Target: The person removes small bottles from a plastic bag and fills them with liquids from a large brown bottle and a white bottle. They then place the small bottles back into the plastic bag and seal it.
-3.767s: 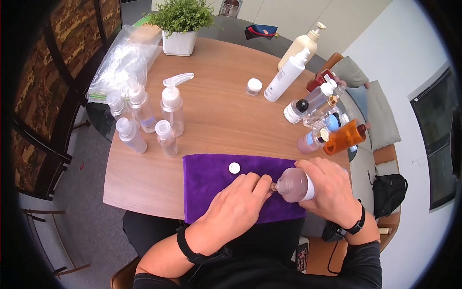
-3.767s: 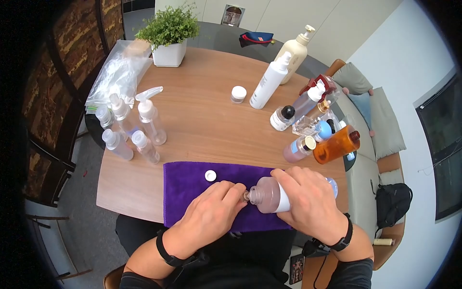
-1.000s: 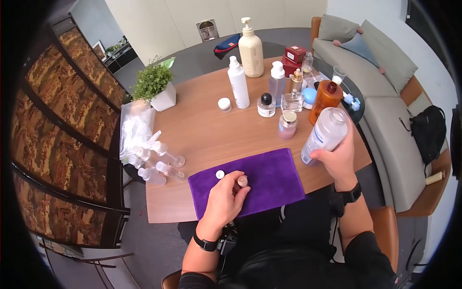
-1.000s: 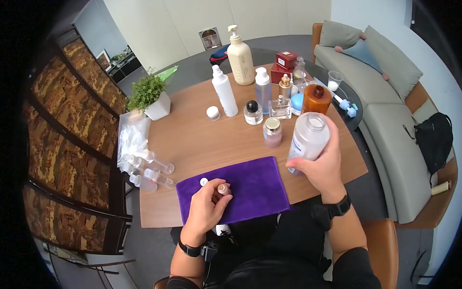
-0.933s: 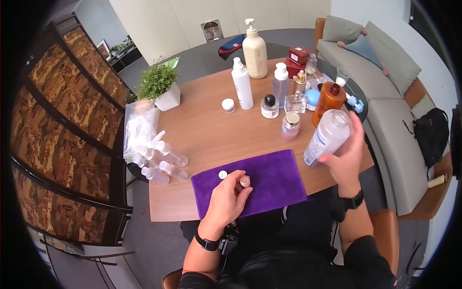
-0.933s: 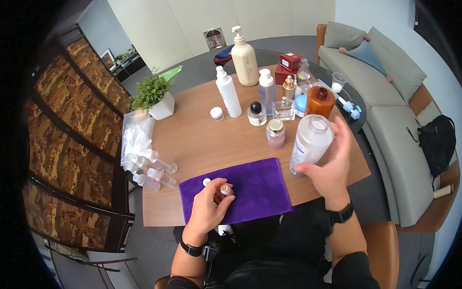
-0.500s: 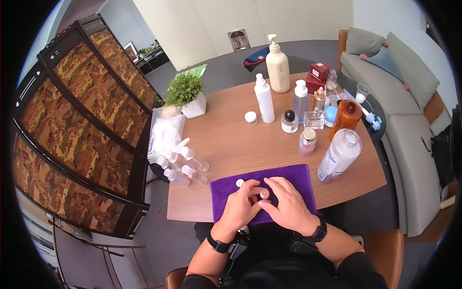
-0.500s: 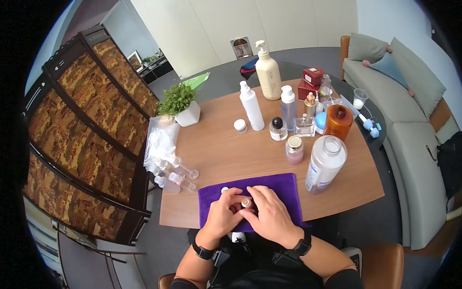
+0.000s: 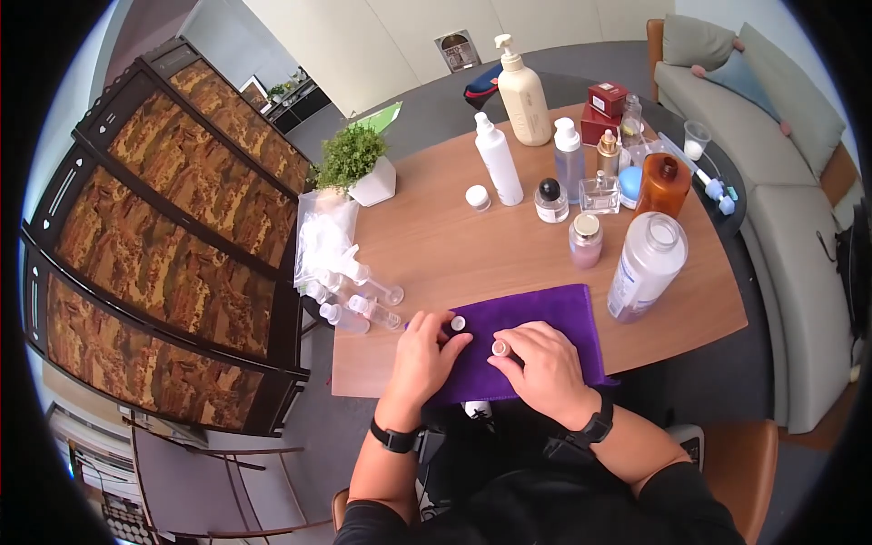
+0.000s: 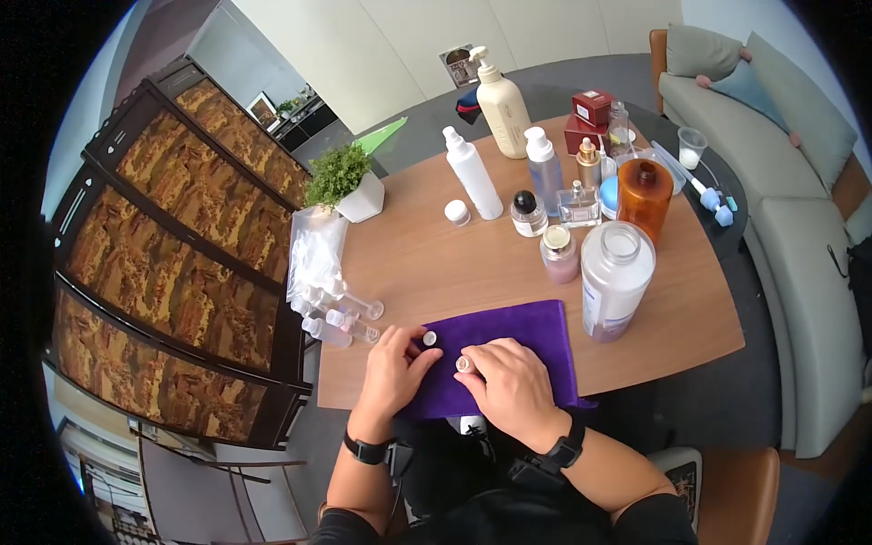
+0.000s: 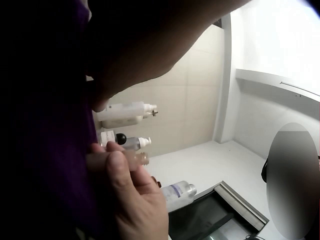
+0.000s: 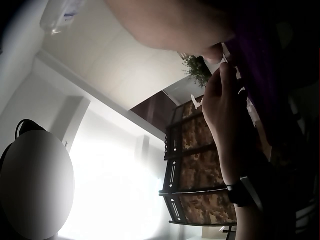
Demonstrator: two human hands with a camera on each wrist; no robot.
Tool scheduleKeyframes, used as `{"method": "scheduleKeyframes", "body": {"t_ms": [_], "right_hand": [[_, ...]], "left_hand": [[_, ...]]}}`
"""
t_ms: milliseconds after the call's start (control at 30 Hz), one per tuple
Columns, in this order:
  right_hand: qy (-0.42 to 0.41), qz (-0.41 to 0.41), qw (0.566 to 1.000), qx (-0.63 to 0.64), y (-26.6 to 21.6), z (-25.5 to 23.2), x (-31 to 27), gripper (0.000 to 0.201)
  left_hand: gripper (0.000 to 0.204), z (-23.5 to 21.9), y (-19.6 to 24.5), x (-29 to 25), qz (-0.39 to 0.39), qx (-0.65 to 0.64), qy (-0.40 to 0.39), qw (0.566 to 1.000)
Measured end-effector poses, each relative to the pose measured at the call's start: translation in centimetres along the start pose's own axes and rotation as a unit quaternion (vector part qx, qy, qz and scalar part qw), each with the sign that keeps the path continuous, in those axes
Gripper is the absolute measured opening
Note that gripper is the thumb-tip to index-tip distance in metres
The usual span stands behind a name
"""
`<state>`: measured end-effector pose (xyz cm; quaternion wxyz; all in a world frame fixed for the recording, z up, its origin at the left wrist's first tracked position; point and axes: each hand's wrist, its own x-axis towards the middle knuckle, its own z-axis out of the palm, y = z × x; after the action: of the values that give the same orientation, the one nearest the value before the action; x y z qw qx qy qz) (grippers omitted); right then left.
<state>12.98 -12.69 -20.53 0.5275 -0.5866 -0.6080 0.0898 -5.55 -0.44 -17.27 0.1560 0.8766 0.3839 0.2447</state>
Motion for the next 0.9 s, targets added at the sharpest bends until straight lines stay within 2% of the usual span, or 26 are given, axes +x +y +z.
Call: {"method": "scheduleKeyframes", "body": {"t_ms": [67,133,267,367,467,533,700,833,900], "right_hand": [[0.003,0.002,1.0,0.001,0.0,0.1,-0.1,0.031],[0.009,0.006,1.0,-0.002,0.1,0.2,-0.3,0.034],[0.006,-0.012,1.0,-0.021,0.3,0.1,-0.3,0.032],[0.006,-0.013,1.0,-0.024,0.2,0.2,-0.3,0.032],[0.017,-0.017,0.999,-0.025,0.3,0.5,-0.3,0.031],[0.029,-0.016,0.999,-0.023,0.4,0.5,-0.4,0.03],[0.026,-0.014,1.0,0.0,0.4,0.2,-0.4,0.026],[0.028,-0.024,0.999,-0.002,0.5,0.2,-0.5,0.027],[0.017,-0.02,1.0,-0.003,0.5,0.2,-0.4,0.026]], "left_hand": [[0.034,0.5,0.4,0.1,0.009,-0.004,0.007,1.0],[0.033,0.7,0.4,0.5,0.053,0.036,0.018,0.998],[0.034,-2.1,3.1,0.3,0.111,-0.016,-0.005,0.994],[0.042,-3.9,5.1,0.2,0.145,-0.015,-0.103,0.984],[0.047,-4.1,6.7,0.4,0.149,-0.018,-0.133,0.98],[0.048,-3.8,7.2,0.8,0.175,-0.017,-0.118,0.977],[0.032,-3.3,7.0,1.4,0.215,0.0,-0.112,0.97],[0.029,-3.4,7.6,1.3,0.211,0.046,-0.119,0.969],[0.032,-3.3,7.7,1.7,0.237,0.075,-0.116,0.962]]}}
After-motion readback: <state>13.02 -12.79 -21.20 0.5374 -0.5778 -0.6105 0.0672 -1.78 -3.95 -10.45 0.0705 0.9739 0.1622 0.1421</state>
